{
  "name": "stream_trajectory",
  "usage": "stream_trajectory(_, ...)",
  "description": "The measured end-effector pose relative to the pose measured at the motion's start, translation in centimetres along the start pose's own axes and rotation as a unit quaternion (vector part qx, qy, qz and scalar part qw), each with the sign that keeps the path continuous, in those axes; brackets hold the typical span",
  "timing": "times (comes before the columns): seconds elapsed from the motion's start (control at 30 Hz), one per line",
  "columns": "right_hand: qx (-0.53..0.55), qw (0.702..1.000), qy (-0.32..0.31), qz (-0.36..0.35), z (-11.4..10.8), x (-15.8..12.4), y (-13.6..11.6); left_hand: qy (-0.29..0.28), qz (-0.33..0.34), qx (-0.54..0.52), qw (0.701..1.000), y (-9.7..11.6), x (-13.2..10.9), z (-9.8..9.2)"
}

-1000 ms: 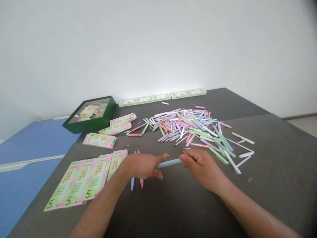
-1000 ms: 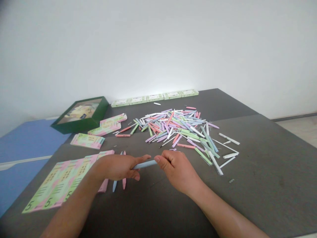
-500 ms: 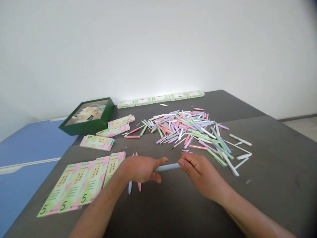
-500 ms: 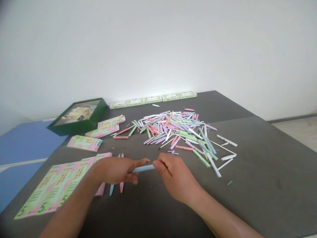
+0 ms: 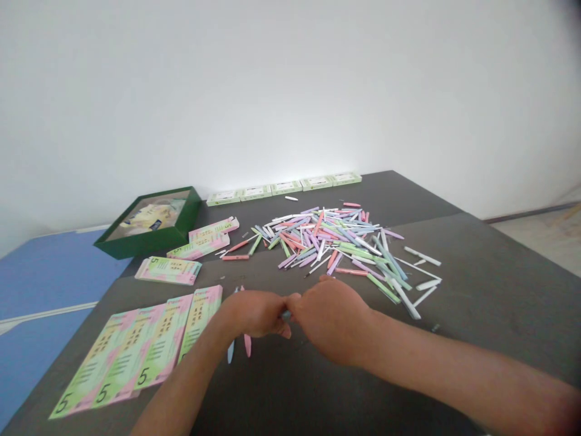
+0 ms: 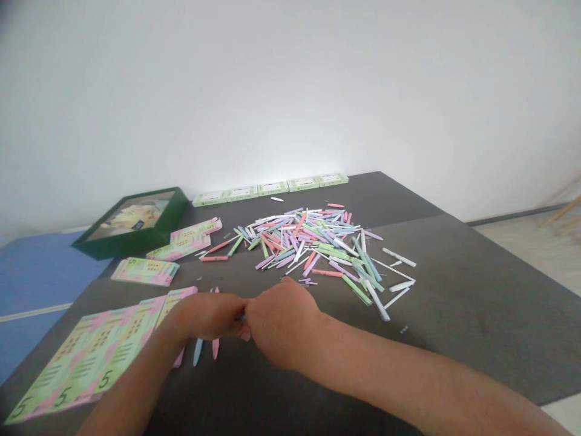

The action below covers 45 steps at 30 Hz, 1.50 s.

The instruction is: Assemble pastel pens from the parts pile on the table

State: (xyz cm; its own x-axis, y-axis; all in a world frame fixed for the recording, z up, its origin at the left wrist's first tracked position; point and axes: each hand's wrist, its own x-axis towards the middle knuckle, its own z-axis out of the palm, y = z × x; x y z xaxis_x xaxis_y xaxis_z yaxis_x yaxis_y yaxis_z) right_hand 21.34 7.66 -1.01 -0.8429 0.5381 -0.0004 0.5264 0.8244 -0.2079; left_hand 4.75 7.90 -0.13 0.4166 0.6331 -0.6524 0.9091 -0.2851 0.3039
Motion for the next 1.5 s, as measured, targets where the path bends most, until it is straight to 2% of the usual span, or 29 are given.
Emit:
stream_trajectory(0.07,0.046,0.999,0.005,0.023,0.4,0.0,1.4,0.016,0.022,0.015,1.0,-0.9,-1.0,-0.5)
stream_trajectory(0.1,0.087,0.996,0.007,0.03,0.7,-0.2,2.4,0.032,0.012,0.02,0.999,-1.5,-1.6,-0.8)
stream_trajectory(0.17,0.236,0.971,-0.012,0.021,1.4,-0.7,4.5,0.073,-0.006,0.016,0.997,-2.5,-2.8,-1.3)
stream_trajectory(0.2,0.338,0.941,-0.023,0.012,1.9,-0.9,5.4,0.077,-0.004,0.015,0.997,-2.8,-3.2,-1.5)
stream_trajectory(0.27,0.494,0.869,-0.004,-0.004,3.0,-1.0,6.7,0.07,0.012,0.012,0.997,-2.9,-3.6,-1.6)
stream_trajectory(0.33,0.602,0.798,0.015,-0.029,4.4,-0.7,7.1,0.056,0.029,0.009,0.998,-2.4,-3.6,-1.3)
stream_trajectory(0.37,0.635,0.772,0.022,-0.036,5.0,-0.4,7.0,0.054,0.034,0.007,0.998,-2.0,-3.5,-1.1)
stream_trajectory(0.5,0.709,0.697,0.103,-0.025,6.4,0.6,5.8,0.047,0.037,-0.017,0.998,-0.6,-3.4,-0.2)
stream_trajectory(0.6,0.76,0.637,0.126,-0.032,6.5,0.8,4.8,0.024,0.037,-0.036,0.998,0.0,-3.5,0.2)
stream_trajectory(0.7,0.809,0.572,0.133,-0.036,6.3,0.8,4.3,0.005,0.026,-0.039,0.999,0.4,-3.5,0.4)
stream_trajectory(0.77,0.846,0.516,0.134,-0.021,6.1,0.9,4.4,0.012,0.021,-0.03,0.999,0.6,-3.5,0.6)
stream_trajectory(0.87,0.9,0.426,0.093,-0.007,6.0,1.0,5.2,0.032,0.019,-0.012,0.999,1.0,-3.4,0.8)
stream_trajectory(0.93,0.921,0.385,0.062,-0.017,6.1,1.0,6.0,0.032,0.019,-0.007,0.999,1.1,-3.4,1.0)
stream_trajectory(1.1,0.94,0.338,0.038,-0.033,6.3,0.7,7.4,0.057,0.028,-0.017,0.998,1.0,-3.2,1.8)
stream_trajectory(1.27,0.951,0.302,0.067,-0.012,6.1,0.5,7.3,0.057,0.05,-0.046,0.996,0.4,-2.9,2.5)
stream_trajectory(1.5,0.957,0.277,0.086,-0.003,6.0,0.3,7.4,0.044,0.047,-0.037,0.997,0.6,-3.3,2.3)
